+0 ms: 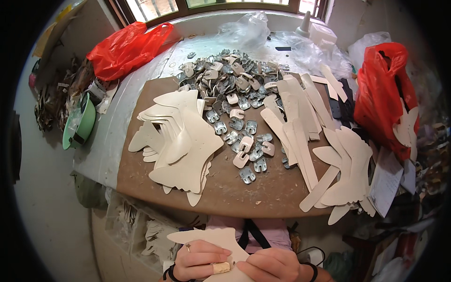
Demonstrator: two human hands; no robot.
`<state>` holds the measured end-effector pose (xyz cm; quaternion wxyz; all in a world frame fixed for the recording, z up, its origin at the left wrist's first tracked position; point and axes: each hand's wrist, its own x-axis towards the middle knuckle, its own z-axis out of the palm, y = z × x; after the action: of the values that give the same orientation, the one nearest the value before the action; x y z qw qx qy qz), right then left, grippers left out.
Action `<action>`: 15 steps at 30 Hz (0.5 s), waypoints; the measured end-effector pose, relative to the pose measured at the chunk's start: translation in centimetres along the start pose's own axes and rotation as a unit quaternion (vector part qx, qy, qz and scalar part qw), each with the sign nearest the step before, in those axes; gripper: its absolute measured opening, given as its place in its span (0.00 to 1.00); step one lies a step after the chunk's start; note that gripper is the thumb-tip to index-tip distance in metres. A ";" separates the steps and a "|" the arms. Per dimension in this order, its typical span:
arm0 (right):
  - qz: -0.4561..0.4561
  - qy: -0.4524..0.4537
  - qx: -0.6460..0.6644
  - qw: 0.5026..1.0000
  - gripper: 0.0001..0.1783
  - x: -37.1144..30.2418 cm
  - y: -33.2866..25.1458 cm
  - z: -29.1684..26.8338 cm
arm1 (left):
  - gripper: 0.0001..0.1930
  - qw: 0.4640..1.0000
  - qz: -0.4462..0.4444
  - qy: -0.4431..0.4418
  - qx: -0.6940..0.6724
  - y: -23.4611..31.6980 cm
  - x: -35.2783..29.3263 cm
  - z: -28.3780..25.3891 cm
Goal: Applying small foam padding pieces to the inner side of shoe upper pattern pieces.
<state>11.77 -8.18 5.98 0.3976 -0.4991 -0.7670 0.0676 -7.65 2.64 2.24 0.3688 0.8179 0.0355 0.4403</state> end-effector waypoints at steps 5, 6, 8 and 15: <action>0.066 0.029 0.142 0.987 0.16 -0.7 -0.1 1.3 | 0.11 0.999 0.041 -0.002 -0.030 -0.1 -0.6 0.2; 0.082 0.039 0.143 0.985 0.15 -0.8 0.2 1.6 | 0.11 0.998 0.022 0.005 -0.052 -0.3 -0.7 0.3; 0.096 0.052 0.142 0.984 0.15 -0.7 0.3 2.1 | 0.09 0.994 -0.012 0.014 -0.107 -0.6 -0.8 0.3; 0.146 0.074 0.213 0.963 0.14 -0.5 0.7 2.8 | 0.11 0.993 -0.109 0.014 -0.029 1.4 -0.1 0.3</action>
<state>10.49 -7.40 3.45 0.5361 -0.5129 -0.6224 0.2493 -7.83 1.38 2.96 0.4377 0.7917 0.1173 0.4097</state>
